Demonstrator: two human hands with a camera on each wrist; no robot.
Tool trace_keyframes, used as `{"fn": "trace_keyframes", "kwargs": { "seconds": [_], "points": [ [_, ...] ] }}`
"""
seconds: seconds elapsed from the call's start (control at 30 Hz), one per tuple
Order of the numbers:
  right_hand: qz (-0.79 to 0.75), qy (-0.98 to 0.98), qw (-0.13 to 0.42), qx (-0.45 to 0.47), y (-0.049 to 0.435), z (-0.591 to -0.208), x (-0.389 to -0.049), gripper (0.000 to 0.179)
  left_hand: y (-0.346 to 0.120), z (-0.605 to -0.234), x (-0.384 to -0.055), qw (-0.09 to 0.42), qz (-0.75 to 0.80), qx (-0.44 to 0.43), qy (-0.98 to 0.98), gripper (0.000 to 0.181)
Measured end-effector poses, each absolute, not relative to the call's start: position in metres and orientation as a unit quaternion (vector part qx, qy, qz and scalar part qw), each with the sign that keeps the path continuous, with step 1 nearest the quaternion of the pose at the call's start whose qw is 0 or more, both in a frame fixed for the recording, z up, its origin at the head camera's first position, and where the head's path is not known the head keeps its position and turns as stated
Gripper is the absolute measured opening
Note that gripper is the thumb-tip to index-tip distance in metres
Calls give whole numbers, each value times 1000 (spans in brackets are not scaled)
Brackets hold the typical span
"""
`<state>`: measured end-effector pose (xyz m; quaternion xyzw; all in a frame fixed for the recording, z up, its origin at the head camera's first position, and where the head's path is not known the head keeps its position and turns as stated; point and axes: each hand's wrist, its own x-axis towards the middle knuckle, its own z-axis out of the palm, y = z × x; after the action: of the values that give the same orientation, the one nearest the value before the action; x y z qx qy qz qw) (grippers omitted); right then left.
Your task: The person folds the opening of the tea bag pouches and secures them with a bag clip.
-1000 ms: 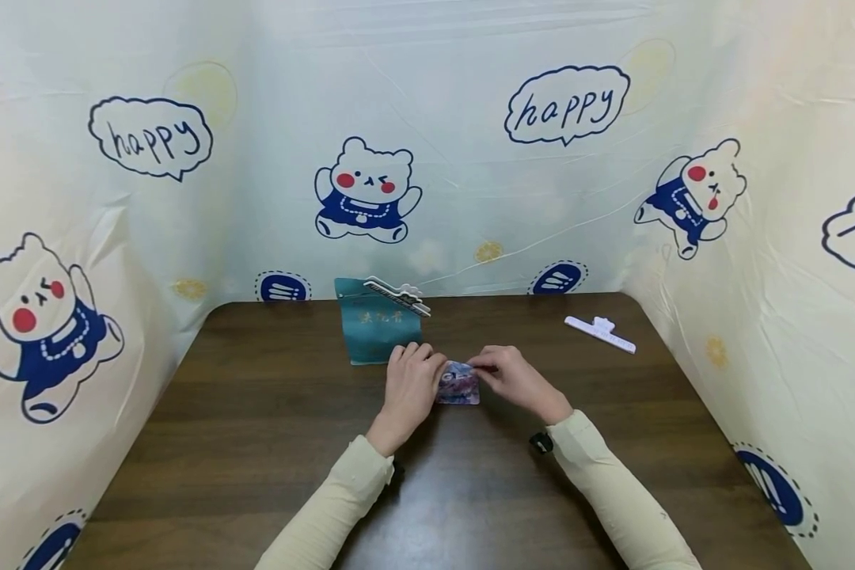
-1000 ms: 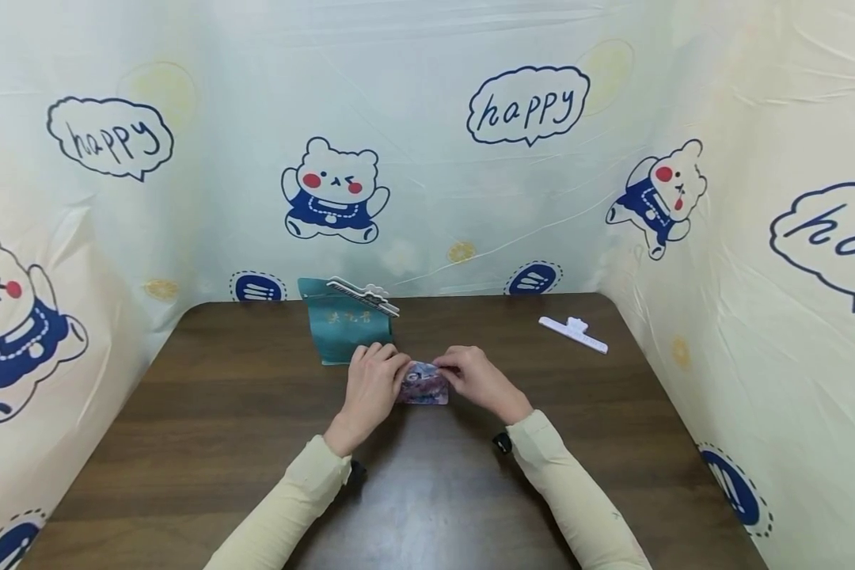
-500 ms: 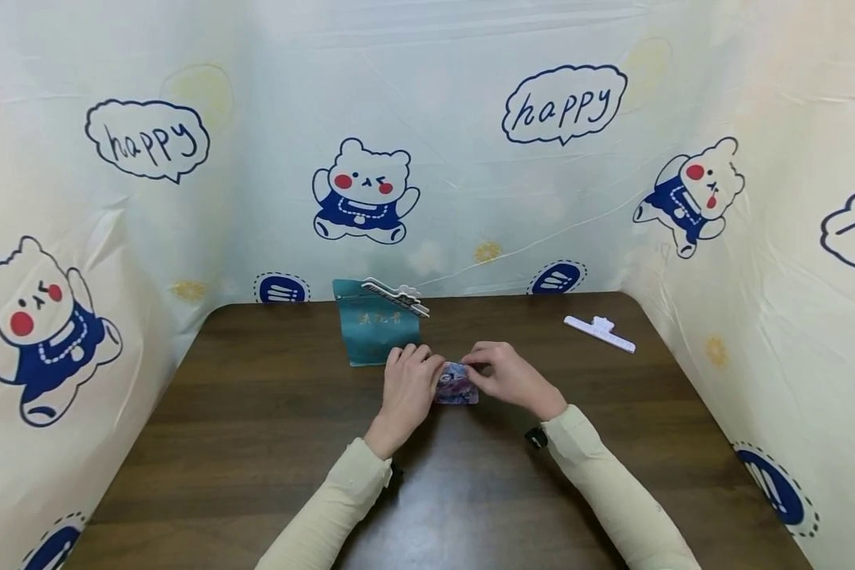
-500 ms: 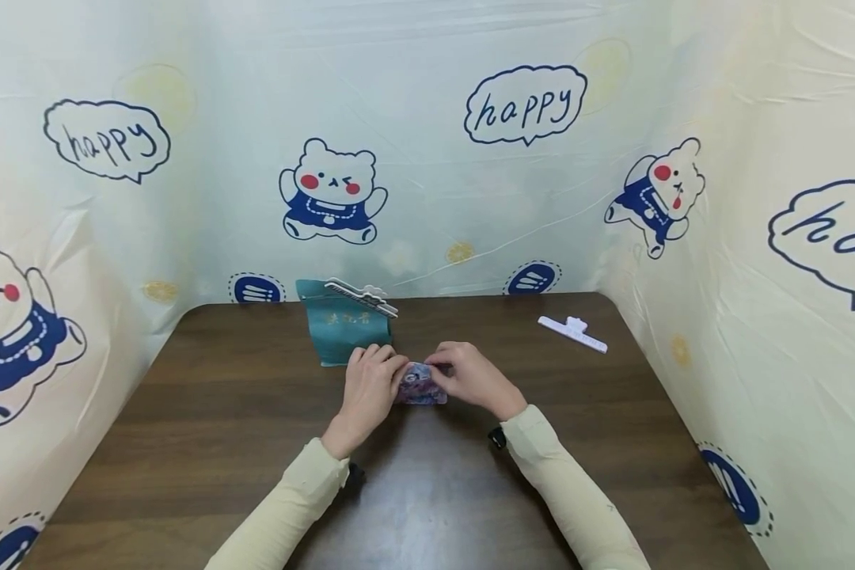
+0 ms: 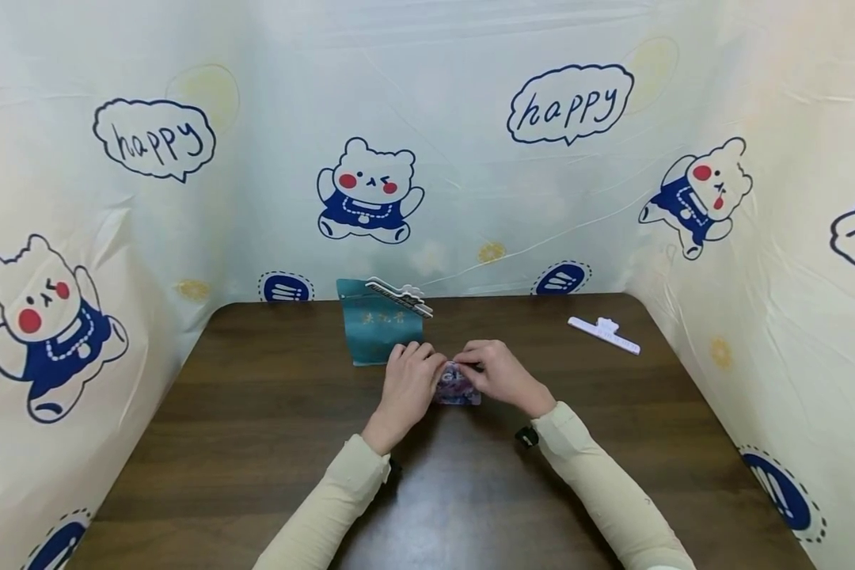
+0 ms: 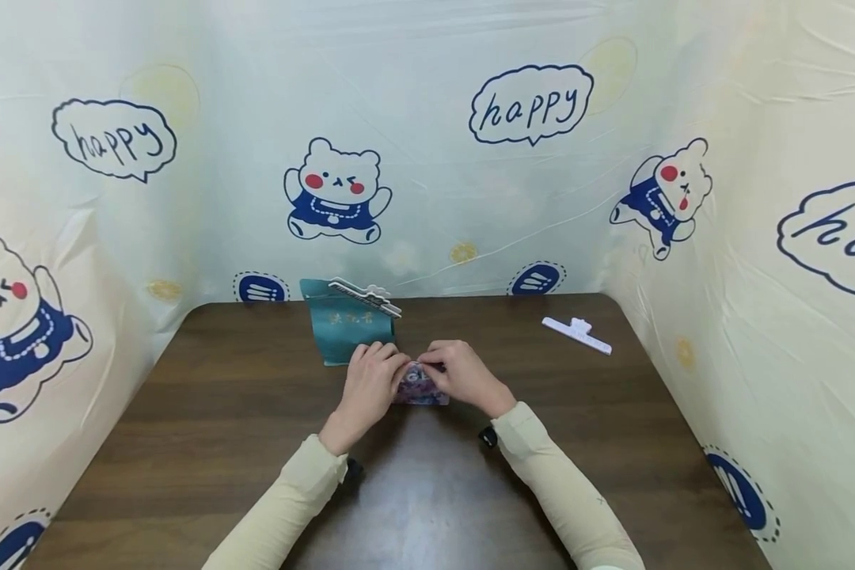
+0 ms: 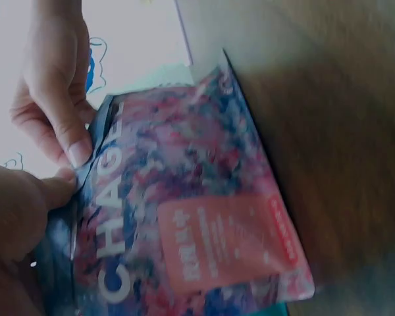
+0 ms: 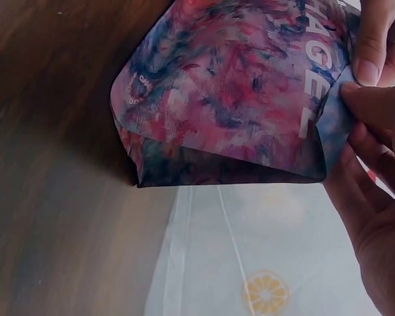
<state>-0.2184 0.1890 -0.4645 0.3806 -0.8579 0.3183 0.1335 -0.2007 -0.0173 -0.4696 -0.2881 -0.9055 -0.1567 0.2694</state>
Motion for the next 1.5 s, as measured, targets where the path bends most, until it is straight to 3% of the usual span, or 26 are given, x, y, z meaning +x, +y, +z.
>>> {"fn": "trace_keyframes", "kwargs": {
  "seconds": [0.43, 0.67, 0.97, 1.5],
  "points": [
    [328, -851, 130, 389, 191, -463, -220, 12, -33, -471, -205, 272, -195, -316, -888, 12],
    [336, -864, 100, 361, 189, -462, -221, 11, -33, -471, -207, 263, -201, -313, -890, 14],
    [340, -838, 160, 396, 183, -470, -225, 10, -32, -472, -208, 269, -203, -307, -890, 15],
    [330, -836, 219, 381, 185, -476, -218, 4, -29, -469, -206, 246, -207, -292, -901, 14]
  ]
}}
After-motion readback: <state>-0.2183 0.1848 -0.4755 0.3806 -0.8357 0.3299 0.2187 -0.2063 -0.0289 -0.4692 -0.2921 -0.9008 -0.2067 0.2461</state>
